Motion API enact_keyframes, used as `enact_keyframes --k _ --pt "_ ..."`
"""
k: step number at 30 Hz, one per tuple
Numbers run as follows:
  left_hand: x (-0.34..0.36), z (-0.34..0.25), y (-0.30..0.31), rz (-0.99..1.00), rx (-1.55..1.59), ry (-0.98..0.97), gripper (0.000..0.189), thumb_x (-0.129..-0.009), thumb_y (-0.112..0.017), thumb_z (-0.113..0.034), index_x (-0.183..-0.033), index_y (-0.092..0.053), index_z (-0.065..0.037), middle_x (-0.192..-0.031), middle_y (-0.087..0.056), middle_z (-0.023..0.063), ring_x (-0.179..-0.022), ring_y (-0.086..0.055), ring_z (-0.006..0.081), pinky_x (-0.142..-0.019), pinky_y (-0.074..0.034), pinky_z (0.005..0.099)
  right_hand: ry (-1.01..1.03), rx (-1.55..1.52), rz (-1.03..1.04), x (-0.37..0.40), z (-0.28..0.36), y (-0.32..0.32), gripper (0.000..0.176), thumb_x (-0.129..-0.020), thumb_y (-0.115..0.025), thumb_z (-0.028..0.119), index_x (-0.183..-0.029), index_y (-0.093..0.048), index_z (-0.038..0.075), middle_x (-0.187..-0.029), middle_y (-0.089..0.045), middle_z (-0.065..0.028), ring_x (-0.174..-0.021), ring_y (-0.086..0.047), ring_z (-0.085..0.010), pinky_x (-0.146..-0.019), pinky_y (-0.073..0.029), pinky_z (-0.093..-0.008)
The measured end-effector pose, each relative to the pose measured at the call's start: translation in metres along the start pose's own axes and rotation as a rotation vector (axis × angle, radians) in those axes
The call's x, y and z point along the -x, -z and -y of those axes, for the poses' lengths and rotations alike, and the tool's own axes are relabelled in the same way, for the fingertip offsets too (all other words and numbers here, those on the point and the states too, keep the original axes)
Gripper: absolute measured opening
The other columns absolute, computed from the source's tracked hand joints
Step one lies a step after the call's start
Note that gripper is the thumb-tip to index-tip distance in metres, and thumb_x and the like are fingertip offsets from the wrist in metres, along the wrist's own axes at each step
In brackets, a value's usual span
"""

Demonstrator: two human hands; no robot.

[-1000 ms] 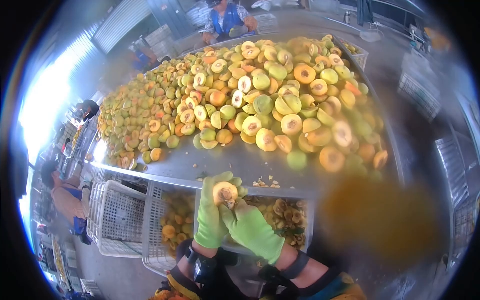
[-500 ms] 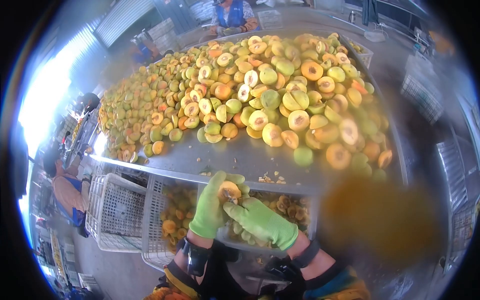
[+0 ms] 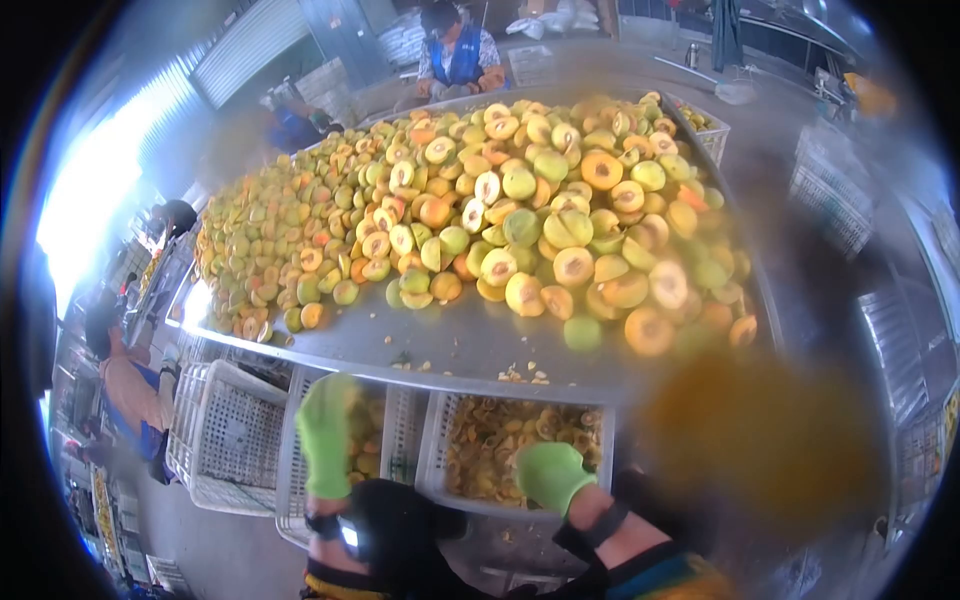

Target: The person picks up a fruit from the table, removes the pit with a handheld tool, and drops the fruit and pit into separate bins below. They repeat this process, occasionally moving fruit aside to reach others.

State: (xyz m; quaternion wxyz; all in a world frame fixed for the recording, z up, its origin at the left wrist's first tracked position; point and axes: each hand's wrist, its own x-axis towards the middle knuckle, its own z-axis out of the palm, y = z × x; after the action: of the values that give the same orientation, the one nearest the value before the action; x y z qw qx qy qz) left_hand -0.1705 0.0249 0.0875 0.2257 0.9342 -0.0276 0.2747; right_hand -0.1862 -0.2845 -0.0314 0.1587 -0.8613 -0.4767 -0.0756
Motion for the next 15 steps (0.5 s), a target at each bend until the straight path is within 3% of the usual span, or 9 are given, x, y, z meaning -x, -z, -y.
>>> enact_keyframes --k 1,2,3,4,7,9,10,13,15 --pt "0.006 0.02 0.013 -0.015 0.091 0.225 0.024 -0.092 -0.062 -0.018 -0.11 -0.065 -0.002 -0.109 -0.066 0.0156 -0.102 -0.062 0.0323 -0.086 -0.05 0.0416 -0.137 0.022 0.272 0.002 0.005 -0.005 0.025 -0.084 -0.06 0.019 -0.107 -0.067 0.018 -0.098 -0.065 0.0013 -0.079 -0.062 -0.0183 -0.062 -0.052 -0.0348" --pt "0.008 0.035 0.024 -0.076 -0.251 0.151 0.031 -0.091 -0.063 -0.02 -0.117 -0.062 -0.003 -0.116 -0.064 0.0163 -0.109 -0.059 0.0327 -0.091 -0.047 0.0442 -0.02 -0.165 -0.201 0.013 0.005 -0.005 0.019 -0.081 -0.062 0.022 -0.1 -0.068 0.02 -0.091 -0.064 0.0014 -0.077 -0.064 -0.0198 -0.062 -0.053 -0.0353" --pt "0.007 0.044 0.03 -0.137 -0.592 0.075 0.039 -0.09 -0.065 -0.021 -0.124 -0.058 -0.004 -0.123 -0.061 0.017 -0.115 -0.056 0.033 -0.097 -0.044 0.0468 -0.018 -0.162 -0.209 0.011 0.007 0.005 0.019 -0.081 -0.062 0.022 -0.1 -0.068 0.02 -0.091 -0.064 0.0014 -0.077 -0.064 -0.0198 -0.062 -0.053 -0.0353" --pt "0.002 0.049 0.024 -0.187 -0.724 0.207 0.052 -0.089 -0.066 -0.025 -0.135 -0.05 -0.006 -0.134 -0.054 0.0182 -0.121 -0.052 0.0363 -0.101 -0.04 0.0493 -0.103 -0.123 -0.137 0.008 0.014 0.02 0.016 -0.081 -0.061 0.022 -0.095 -0.068 0.019 -0.089 -0.063 0.0011 -0.076 -0.064 -0.0198 -0.061 -0.053 -0.0361" --pt "-0.043 0.01 -0.006 -0.097 -0.346 -0.022 0.058 -0.09 -0.066 -0.029 -0.139 -0.046 -0.006 -0.138 -0.05 0.0206 -0.123 -0.051 0.0359 -0.104 -0.04 0.0455 -0.393 -0.127 0.099 0.017 0.007 -0.023 0.012 -0.081 -0.06 0.022 -0.086 -0.069 0.015 -0.082 -0.063 -0.0021 -0.071 -0.065 -0.0223 -0.055 -0.052 -0.0382" --pt "-0.07 -0.015 -0.065 0.071 0.021 -0.159 0.055 -0.088 -0.068 -0.036 -0.131 -0.053 -0.004 -0.128 -0.059 0.0184 -0.113 -0.059 0.0344 -0.097 -0.047 0.0435 -0.385 -0.103 0.241 0.021 -0.002 -0.039 0.011 -0.084 -0.058 0.02 -0.083 -0.067 0.014 -0.077 -0.061 -0.0046 -0.067 -0.064 -0.0258 -0.053 -0.052 -0.0396" --pt "-0.083 -0.043 -0.086 0.283 0.105 -0.029 0.052 -0.088 -0.069 -0.037 -0.125 -0.056 -0.004 -0.116 -0.064 0.0155 -0.1 -0.063 0.0303 -0.087 -0.051 0.0404 -0.489 -0.283 0.188 0.01 0.005 0.009 0.018 -0.085 -0.057 0.022 -0.085 -0.068 0.008 -0.072 -0.068 -0.0154 -0.067 -0.068 -0.0346 -0.059 -0.052 -0.048" --pt "-0.117 -0.102 -0.159 0.799 0.546 0.601 0.043 -0.087 -0.07 -0.039 -0.109 -0.063 -0.004 -0.081 -0.069 0.0071 -0.066 -0.066 0.0191 -0.055 -0.054 0.0331 -0.47 -0.285 0.012 0.015 0.005 0.015 0.019 -0.085 -0.056 0.023 -0.083 -0.068 0.008 -0.069 -0.067 -0.015 -0.065 -0.067 -0.0347 -0.058 -0.051 -0.0479" --pt "-0.132 -0.101 -0.213 0.861 0.432 0.493 0.043 -0.087 -0.071 -0.038 -0.11 -0.061 -0.003 -0.075 -0.066 0.0075 -0.06 -0.064 0.0147 -0.047 -0.05 0.0277 -0.346 -0.153 -0.035 0.024 -0.005 0.016 0.008 -0.079 -0.059 0.021 -0.078 -0.064 0.015 -0.07 -0.057 -0.0054 -0.061 -0.061 -0.0271 -0.051 -0.046 -0.0416"
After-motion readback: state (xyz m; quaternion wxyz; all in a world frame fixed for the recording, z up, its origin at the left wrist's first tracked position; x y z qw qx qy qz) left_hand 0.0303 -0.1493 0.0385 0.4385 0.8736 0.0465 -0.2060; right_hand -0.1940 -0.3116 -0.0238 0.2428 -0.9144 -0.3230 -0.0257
